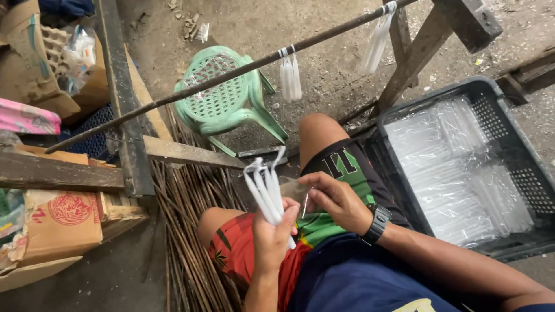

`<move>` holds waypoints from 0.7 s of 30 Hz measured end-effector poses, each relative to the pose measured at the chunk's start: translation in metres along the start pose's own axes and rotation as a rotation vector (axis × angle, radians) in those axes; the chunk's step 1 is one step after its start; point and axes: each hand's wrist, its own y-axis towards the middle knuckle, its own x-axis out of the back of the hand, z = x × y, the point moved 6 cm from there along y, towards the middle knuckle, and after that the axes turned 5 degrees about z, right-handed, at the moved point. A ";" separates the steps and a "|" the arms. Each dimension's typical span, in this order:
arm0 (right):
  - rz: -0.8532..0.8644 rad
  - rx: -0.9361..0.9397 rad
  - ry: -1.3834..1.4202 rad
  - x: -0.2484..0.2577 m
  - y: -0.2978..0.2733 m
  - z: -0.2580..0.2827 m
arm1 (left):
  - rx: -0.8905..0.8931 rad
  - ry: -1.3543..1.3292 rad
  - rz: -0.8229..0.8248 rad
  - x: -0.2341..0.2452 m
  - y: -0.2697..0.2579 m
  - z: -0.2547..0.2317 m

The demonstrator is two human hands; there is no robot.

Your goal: Packaging white candles into plastic sleeves and organizing them in a plastic crate.

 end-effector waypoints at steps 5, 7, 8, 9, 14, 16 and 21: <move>0.044 0.057 -0.095 -0.007 0.000 0.015 | 0.046 0.242 -0.007 -0.001 0.003 0.018; 0.034 0.023 -0.111 -0.006 0.000 0.004 | 0.094 0.173 0.029 -0.007 0.002 0.023; 0.034 -0.004 -0.126 -0.006 0.000 -0.002 | 0.141 0.107 0.053 -0.010 0.001 0.027; 0.024 -0.012 -0.128 -0.005 0.001 -0.004 | 0.146 0.104 0.065 -0.011 0.001 0.034; 0.018 0.026 0.253 -0.004 0.004 -0.026 | 0.041 -0.161 -0.013 -0.006 0.002 0.035; 0.015 0.001 0.286 -0.002 0.003 -0.031 | 0.011 -0.139 -0.032 -0.001 0.003 0.031; -0.027 0.025 0.005 0.003 0.002 -0.010 | -0.069 -0.069 -0.062 0.012 0.007 0.022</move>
